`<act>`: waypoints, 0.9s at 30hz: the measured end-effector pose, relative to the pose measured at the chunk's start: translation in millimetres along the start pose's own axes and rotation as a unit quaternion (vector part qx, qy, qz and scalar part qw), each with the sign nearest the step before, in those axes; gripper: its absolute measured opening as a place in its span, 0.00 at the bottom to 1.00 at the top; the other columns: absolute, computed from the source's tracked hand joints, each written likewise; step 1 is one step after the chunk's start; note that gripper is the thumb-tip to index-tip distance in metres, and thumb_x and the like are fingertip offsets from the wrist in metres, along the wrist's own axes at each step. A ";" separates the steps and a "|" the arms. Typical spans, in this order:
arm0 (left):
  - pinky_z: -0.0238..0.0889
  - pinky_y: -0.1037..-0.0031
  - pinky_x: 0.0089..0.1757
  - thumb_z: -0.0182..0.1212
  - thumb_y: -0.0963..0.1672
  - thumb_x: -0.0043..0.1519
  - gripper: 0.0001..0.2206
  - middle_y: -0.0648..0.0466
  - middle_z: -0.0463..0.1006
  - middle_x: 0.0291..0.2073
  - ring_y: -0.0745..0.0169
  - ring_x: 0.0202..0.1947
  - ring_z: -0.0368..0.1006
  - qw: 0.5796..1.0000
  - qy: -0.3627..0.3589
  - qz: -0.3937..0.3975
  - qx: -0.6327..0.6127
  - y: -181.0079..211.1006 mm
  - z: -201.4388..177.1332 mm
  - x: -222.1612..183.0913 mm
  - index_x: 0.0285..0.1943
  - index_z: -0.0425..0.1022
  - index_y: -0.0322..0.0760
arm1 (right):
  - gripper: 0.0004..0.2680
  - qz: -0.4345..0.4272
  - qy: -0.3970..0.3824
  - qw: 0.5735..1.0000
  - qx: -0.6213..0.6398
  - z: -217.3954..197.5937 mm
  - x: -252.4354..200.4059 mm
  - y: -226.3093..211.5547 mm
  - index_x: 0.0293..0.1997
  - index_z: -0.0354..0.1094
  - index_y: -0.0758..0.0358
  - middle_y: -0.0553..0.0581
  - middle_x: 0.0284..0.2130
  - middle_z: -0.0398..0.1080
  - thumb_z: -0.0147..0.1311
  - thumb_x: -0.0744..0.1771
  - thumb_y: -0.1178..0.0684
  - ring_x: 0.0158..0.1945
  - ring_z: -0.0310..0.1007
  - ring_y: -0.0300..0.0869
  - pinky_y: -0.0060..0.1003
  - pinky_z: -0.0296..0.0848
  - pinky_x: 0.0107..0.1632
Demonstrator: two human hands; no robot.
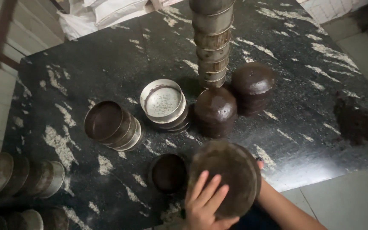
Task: Removing round chocolate-colored cakes or breads from metal molds by tapping and shaking them.
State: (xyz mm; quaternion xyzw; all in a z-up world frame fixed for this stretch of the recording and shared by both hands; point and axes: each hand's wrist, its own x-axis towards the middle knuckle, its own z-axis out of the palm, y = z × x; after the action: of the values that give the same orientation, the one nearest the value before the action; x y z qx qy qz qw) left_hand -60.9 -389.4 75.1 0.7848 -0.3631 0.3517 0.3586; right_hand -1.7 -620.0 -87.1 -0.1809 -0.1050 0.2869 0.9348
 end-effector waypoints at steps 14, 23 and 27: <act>0.55 0.38 0.67 0.67 0.56 0.59 0.28 0.43 0.75 0.64 0.29 0.70 0.64 0.992 -0.108 -0.040 -0.044 0.3 -2.1 17.2 0.60 0.81 0.36 | 0.44 -0.062 0.061 0.982 0.165 71.3 -0.4 7.0 0.75 0.50 0.53 0.64 0.71 0.55 0.48 0.57 0.14 0.71 0.56 0.57 0.56 0.55 0.72; 0.61 0.45 0.65 0.48 0.58 0.69 0.33 0.38 0.66 0.70 0.34 0.70 0.64 0.978 0.012 -0.196 -0.070 -25.5 -34.4 -19.0 0.72 0.62 0.31 | 0.36 -0.010 0.010 0.988 0.157 96.7 -12.0 -24.3 0.73 0.51 0.53 0.65 0.70 0.55 0.36 0.64 0.17 0.72 0.56 0.60 0.63 0.54 0.70; 0.69 0.56 0.55 0.41 0.59 0.68 0.35 0.43 0.68 0.67 0.46 0.64 0.71 0.832 0.275 -0.426 -0.228 -35.3 -71.0 14.8 0.78 0.56 0.35 | 0.32 -0.028 0.439 0.895 0.073 97.1 -20.3 -51.8 0.72 0.56 0.53 0.63 0.68 0.60 0.27 0.66 0.23 0.68 0.59 0.60 0.63 0.57 0.68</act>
State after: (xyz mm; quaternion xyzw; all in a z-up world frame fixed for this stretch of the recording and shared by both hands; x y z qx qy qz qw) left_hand -45.3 -319.1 111.5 0.6287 0.0505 0.2729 0.7264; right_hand -21.5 -644.6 20.3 -0.2171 0.3317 0.1595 0.9041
